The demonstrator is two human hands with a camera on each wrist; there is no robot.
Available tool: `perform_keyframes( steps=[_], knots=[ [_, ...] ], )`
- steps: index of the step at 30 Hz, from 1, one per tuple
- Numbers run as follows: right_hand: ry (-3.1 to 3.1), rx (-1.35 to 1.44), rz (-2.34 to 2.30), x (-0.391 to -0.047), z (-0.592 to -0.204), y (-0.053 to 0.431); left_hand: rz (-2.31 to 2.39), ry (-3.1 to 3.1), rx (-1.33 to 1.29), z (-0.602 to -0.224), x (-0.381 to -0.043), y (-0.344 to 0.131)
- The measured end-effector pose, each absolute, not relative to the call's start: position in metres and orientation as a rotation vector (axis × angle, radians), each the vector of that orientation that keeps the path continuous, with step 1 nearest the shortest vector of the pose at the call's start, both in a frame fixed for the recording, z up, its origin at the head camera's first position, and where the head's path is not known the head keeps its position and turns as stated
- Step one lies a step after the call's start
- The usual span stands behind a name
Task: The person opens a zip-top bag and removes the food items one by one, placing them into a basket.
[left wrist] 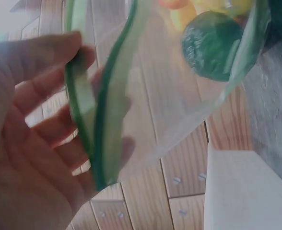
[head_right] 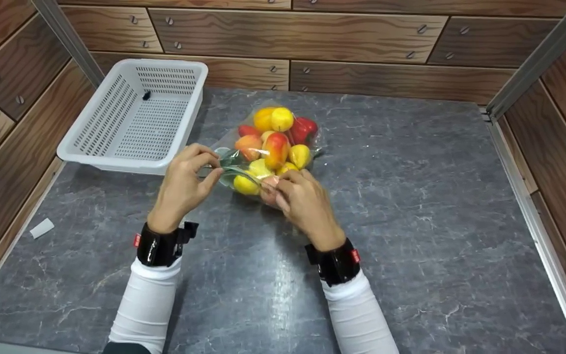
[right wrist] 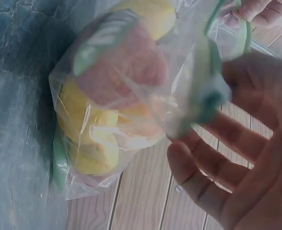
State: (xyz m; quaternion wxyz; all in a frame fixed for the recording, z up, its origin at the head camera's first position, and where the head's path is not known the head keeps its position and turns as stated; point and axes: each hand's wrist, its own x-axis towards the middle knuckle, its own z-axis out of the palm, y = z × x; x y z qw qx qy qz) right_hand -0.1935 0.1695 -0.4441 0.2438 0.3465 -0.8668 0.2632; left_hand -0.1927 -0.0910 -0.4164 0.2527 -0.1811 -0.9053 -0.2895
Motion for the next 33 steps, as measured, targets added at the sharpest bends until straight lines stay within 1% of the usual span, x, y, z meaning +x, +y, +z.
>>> perform_keyframes(
  steps=[3, 10, 13, 19, 25, 30, 33],
  knots=[
    [-2.285, 0.896, 0.722, -0.198, -0.444, 0.165, -0.756, -2.388, -0.367, -0.42, -0.197, -0.084],
    [-2.178, 0.768, 0.708, -0.207, -0.449, 0.156, -0.879, -2.419, 0.175, -0.427, -0.205, -0.073],
    [-2.166, 0.72, 0.7, -0.209, -0.453, 0.152, -0.979, -2.419, 0.27, -0.43, -0.207, -0.075],
    [-2.151, 0.67, 0.763, -0.211, -0.457, 0.151, -1.25, -2.387, 0.317, -0.429, -0.207, -0.079],
    [-2.168, 0.615, 0.828, -0.212, -0.453, 0.155, -1.41, -2.555, 0.226, -0.419, -0.197, -0.091],
    [-2.172, 0.567, 0.853, -0.212, -0.448, 0.159, -1.394, -2.772, 0.122, -0.411, -0.189, -0.103],
    [-2.159, 0.546, 0.863, -0.213, -0.445, 0.16, -1.283, -2.805, 0.084, -0.408, -0.188, -0.106]
  ],
)
